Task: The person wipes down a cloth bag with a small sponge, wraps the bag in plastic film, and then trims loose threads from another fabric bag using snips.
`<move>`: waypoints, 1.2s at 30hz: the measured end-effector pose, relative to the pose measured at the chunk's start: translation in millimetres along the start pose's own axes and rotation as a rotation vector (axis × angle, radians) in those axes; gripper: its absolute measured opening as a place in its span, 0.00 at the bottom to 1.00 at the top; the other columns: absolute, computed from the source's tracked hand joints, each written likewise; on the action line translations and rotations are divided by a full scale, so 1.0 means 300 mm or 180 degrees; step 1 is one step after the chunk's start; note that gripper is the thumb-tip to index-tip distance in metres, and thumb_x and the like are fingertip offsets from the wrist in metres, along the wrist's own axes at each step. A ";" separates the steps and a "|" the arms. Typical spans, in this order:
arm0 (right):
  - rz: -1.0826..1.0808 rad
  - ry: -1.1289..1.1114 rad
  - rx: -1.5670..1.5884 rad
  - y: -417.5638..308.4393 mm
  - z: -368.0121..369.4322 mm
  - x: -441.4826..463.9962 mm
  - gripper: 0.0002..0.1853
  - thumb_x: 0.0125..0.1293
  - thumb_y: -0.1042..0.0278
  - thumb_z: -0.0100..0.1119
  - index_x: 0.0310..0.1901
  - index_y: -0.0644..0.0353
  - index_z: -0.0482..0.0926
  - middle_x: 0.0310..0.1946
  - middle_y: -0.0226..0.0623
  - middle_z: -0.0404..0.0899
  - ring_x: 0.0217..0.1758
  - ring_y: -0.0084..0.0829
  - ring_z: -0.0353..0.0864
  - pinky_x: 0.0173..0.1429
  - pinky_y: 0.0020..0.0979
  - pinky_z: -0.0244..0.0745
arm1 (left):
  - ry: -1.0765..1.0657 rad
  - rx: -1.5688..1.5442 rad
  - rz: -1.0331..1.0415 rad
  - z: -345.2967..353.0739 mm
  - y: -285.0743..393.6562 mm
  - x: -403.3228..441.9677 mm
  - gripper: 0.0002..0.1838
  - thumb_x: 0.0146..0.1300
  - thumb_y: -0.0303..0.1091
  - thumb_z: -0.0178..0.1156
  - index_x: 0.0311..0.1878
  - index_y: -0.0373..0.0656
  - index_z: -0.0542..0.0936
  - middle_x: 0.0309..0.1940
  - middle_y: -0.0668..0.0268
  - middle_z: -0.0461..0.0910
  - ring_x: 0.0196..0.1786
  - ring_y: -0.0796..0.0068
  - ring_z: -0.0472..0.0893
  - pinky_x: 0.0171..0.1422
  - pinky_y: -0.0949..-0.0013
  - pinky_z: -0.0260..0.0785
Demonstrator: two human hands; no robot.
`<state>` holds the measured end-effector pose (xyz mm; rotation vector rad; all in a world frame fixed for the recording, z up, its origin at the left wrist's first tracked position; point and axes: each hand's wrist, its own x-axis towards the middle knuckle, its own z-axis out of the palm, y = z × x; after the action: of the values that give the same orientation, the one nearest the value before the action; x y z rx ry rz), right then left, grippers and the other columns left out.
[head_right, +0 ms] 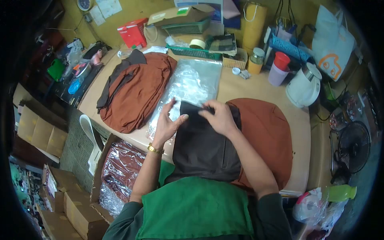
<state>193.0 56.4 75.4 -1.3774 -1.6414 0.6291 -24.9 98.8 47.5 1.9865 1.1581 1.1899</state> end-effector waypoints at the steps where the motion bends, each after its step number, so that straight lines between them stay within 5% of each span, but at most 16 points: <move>1: -0.0210 0.0015 0.0039 -0.022 -0.004 -0.029 0.09 0.61 0.70 0.68 0.39 0.66 0.80 0.31 0.27 0.81 0.36 0.16 0.75 0.44 0.25 0.72 | 0.0006 -0.0358 0.0131 0.005 0.031 0.021 0.36 0.55 0.44 0.75 0.60 0.28 0.75 0.49 0.53 0.81 0.52 0.66 0.80 0.59 0.64 0.70; 3: 0.0213 -0.0141 0.0515 -0.044 -0.008 -0.070 0.14 0.61 0.67 0.70 0.44 0.67 0.80 0.36 0.39 0.84 0.42 0.26 0.81 0.49 0.30 0.75 | -0.0741 -0.1578 -0.0962 -0.009 0.103 0.033 0.18 0.61 0.36 0.71 0.48 0.31 0.83 0.37 0.67 0.83 0.40 0.82 0.78 0.49 0.75 0.71; 5: 0.0075 0.0016 0.1064 -0.068 -0.001 -0.085 0.14 0.64 0.66 0.68 0.46 0.66 0.80 0.37 0.35 0.83 0.43 0.22 0.80 0.48 0.26 0.75 | -0.0613 -0.1803 -0.0717 0.030 0.119 0.012 0.07 0.64 0.29 0.67 0.39 0.34 0.85 0.30 0.76 0.80 0.35 0.89 0.73 0.41 0.81 0.68; 8: 0.0241 0.0018 0.1626 -0.080 -0.008 -0.098 0.14 0.67 0.67 0.66 0.48 0.66 0.79 0.40 0.33 0.83 0.44 0.18 0.79 0.47 0.23 0.75 | -0.0435 -0.2218 -0.0647 0.066 0.178 -0.020 0.10 0.64 0.30 0.67 0.47 0.37 0.85 0.31 0.78 0.77 0.34 0.89 0.71 0.39 0.80 0.65; 10: 0.0363 -0.0112 0.0940 -0.078 -0.016 -0.111 0.14 0.68 0.65 0.65 0.48 0.66 0.78 0.39 0.30 0.81 0.42 0.16 0.77 0.45 0.22 0.74 | -0.0420 -0.2525 -0.0661 0.061 0.187 -0.035 0.15 0.64 0.31 0.68 0.53 0.39 0.84 0.31 0.78 0.77 0.34 0.89 0.71 0.40 0.80 0.65; 13: 0.0033 0.0319 0.1594 -0.112 0.037 -0.134 0.10 0.69 0.66 0.64 0.43 0.65 0.79 0.33 0.27 0.79 0.35 0.13 0.73 0.38 0.21 0.70 | -0.0516 -0.2239 -0.0514 0.036 0.211 -0.052 0.13 0.65 0.32 0.67 0.51 0.39 0.85 0.32 0.75 0.78 0.35 0.87 0.71 0.42 0.80 0.66; 17: 0.0049 0.0470 0.1073 -0.133 0.027 -0.162 0.11 0.70 0.66 0.62 0.32 0.63 0.76 0.25 0.20 0.70 0.28 0.12 0.63 0.33 0.20 0.60 | -0.0523 -0.2081 -0.0560 0.015 0.235 -0.079 0.10 0.65 0.31 0.66 0.48 0.39 0.87 0.33 0.70 0.80 0.38 0.84 0.73 0.45 0.79 0.65; 21: 0.0065 0.0609 0.0982 -0.129 0.050 -0.188 0.12 0.70 0.68 0.63 0.30 0.62 0.75 0.23 0.20 0.68 0.26 0.12 0.60 0.31 0.20 0.58 | -0.0376 -0.2052 -0.0564 0.016 0.205 -0.108 0.10 0.66 0.32 0.65 0.45 0.37 0.87 0.33 0.70 0.80 0.33 0.85 0.73 0.40 0.81 0.66; 23: -0.0011 0.0657 0.0838 -0.129 0.054 -0.193 0.10 0.65 0.69 0.66 0.32 0.66 0.76 0.23 0.31 0.73 0.30 0.20 0.70 0.37 0.25 0.67 | -0.0590 -0.2300 -0.1558 -0.019 0.213 -0.114 0.10 0.67 0.33 0.64 0.41 0.35 0.86 0.34 0.70 0.80 0.27 0.86 0.71 0.33 0.83 0.64; 25: -0.0014 0.0606 0.0793 -0.121 0.049 -0.195 0.09 0.64 0.70 0.67 0.34 0.66 0.77 0.26 0.33 0.74 0.31 0.22 0.72 0.37 0.27 0.68 | -0.0796 -0.2717 -0.1457 -0.016 0.162 -0.123 0.11 0.69 0.34 0.62 0.43 0.34 0.83 0.36 0.68 0.81 0.26 0.84 0.77 0.31 0.83 0.71; 27: -0.0034 0.0551 0.0750 -0.121 0.049 -0.193 0.09 0.63 0.70 0.68 0.36 0.66 0.78 0.28 0.35 0.75 0.32 0.24 0.74 0.38 0.28 0.69 | -0.0726 -0.3949 -0.1837 -0.012 0.154 -0.136 0.13 0.72 0.34 0.57 0.49 0.31 0.79 0.39 0.62 0.82 0.40 0.73 0.85 0.46 0.75 0.81; 28: -0.0241 0.0708 0.0605 -0.130 0.048 -0.192 0.09 0.63 0.69 0.68 0.40 0.64 0.79 0.34 0.35 0.75 0.35 0.26 0.75 0.39 0.29 0.71 | -0.0717 -0.3947 -0.1842 -0.012 0.165 -0.136 0.13 0.72 0.34 0.57 0.49 0.31 0.79 0.39 0.62 0.82 0.40 0.73 0.85 0.46 0.75 0.81; 30: -0.0449 0.0861 0.0461 -0.175 0.031 -0.195 0.11 0.63 0.69 0.67 0.43 0.63 0.80 0.39 0.36 0.75 0.38 0.28 0.77 0.40 0.30 0.72 | -0.0710 -0.4315 -0.1906 -0.014 0.202 -0.131 0.14 0.75 0.33 0.52 0.49 0.29 0.75 0.42 0.56 0.81 0.54 0.62 0.83 0.62 0.65 0.79; 32: -0.0278 0.1091 -0.0107 -0.247 -0.007 -0.208 0.16 0.62 0.68 0.67 0.51 0.59 0.79 0.46 0.37 0.72 0.43 0.35 0.78 0.43 0.35 0.74 | -0.0697 -0.4450 -0.1943 -0.022 0.227 -0.123 0.13 0.75 0.33 0.51 0.46 0.29 0.75 0.44 0.53 0.81 0.55 0.60 0.82 0.63 0.64 0.78; 36: -0.0872 0.0994 -0.1204 -0.259 -0.049 -0.221 0.19 0.56 0.70 0.68 0.51 0.56 0.80 0.43 0.37 0.72 0.40 0.39 0.77 0.41 0.38 0.72 | -0.0649 -0.4810 -0.1979 -0.008 0.228 -0.121 0.13 0.76 0.34 0.49 0.42 0.31 0.74 0.49 0.47 0.80 0.56 0.59 0.82 0.64 0.63 0.78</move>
<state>166.1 -29.2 126.5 -1.3925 -1.7009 -0.0611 -8.7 34.0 87.2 0.5050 0.3687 0.9450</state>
